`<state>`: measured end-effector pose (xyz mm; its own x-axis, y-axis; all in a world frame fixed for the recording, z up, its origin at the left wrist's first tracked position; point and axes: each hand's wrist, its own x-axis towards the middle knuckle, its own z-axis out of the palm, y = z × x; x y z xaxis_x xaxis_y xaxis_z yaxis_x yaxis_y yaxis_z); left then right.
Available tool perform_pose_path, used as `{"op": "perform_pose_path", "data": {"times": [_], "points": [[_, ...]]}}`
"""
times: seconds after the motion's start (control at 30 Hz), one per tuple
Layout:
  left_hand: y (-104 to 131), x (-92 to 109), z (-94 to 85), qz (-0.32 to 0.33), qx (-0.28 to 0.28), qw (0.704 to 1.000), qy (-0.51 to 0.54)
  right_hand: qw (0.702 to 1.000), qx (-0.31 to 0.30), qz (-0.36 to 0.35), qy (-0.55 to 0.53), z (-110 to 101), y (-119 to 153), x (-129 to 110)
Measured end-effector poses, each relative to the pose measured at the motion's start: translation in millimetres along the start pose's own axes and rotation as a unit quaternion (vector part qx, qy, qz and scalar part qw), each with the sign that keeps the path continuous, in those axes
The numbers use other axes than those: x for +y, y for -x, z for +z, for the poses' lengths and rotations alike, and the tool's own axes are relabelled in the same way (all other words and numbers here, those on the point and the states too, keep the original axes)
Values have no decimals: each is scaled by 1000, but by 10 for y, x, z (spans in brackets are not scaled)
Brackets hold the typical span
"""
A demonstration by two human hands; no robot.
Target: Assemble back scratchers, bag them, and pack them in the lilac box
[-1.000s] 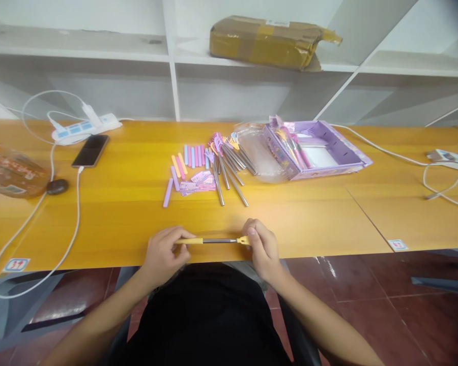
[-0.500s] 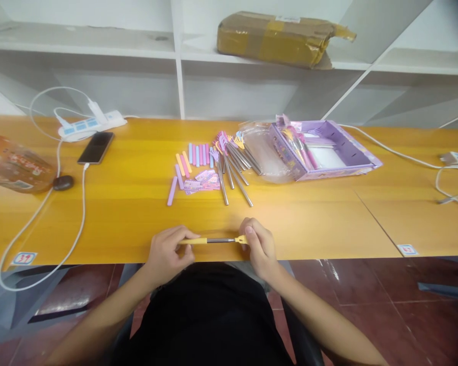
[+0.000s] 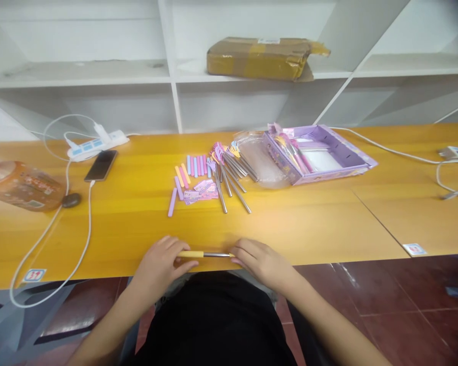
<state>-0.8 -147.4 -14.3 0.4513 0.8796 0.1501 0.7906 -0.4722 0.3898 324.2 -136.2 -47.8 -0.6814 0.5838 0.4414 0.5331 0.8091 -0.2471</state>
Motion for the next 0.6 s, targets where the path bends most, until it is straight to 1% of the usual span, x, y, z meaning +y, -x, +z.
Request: {"op": "perform_pose_path", "data": {"times": [0.07,0.13,0.23,0.3,0.37,0.43,0.5,0.53,0.6], "points": [[-3,128,-25,35,15,993,-115,1000,5,-11,17,-20,-20,-49],[-15,259,-10,54,44,977,-201,1000,1,-3,25,-63,-50,-109],[-41,362,86,76,69,965,-241,999,-45,22,17,-122,-81,-203],[-57,341,170,84,79,962,-246,997,-72,30,13,-141,-81,-251],[-68,254,224,87,77,961,-252,997,-71,26,21,-157,-58,-272],[-63,112,203,89,65,960,-258,997,-59,26,43,-206,1,-246],[-29,-85,84,85,64,956,-272,996,-41,34,78,-328,127,-145],[4,-206,-9,79,72,954,-282,994,-27,39,99,-423,225,-60],[103,-487,-238,60,105,944,-306,987,14,52,151,-668,495,173]]}}
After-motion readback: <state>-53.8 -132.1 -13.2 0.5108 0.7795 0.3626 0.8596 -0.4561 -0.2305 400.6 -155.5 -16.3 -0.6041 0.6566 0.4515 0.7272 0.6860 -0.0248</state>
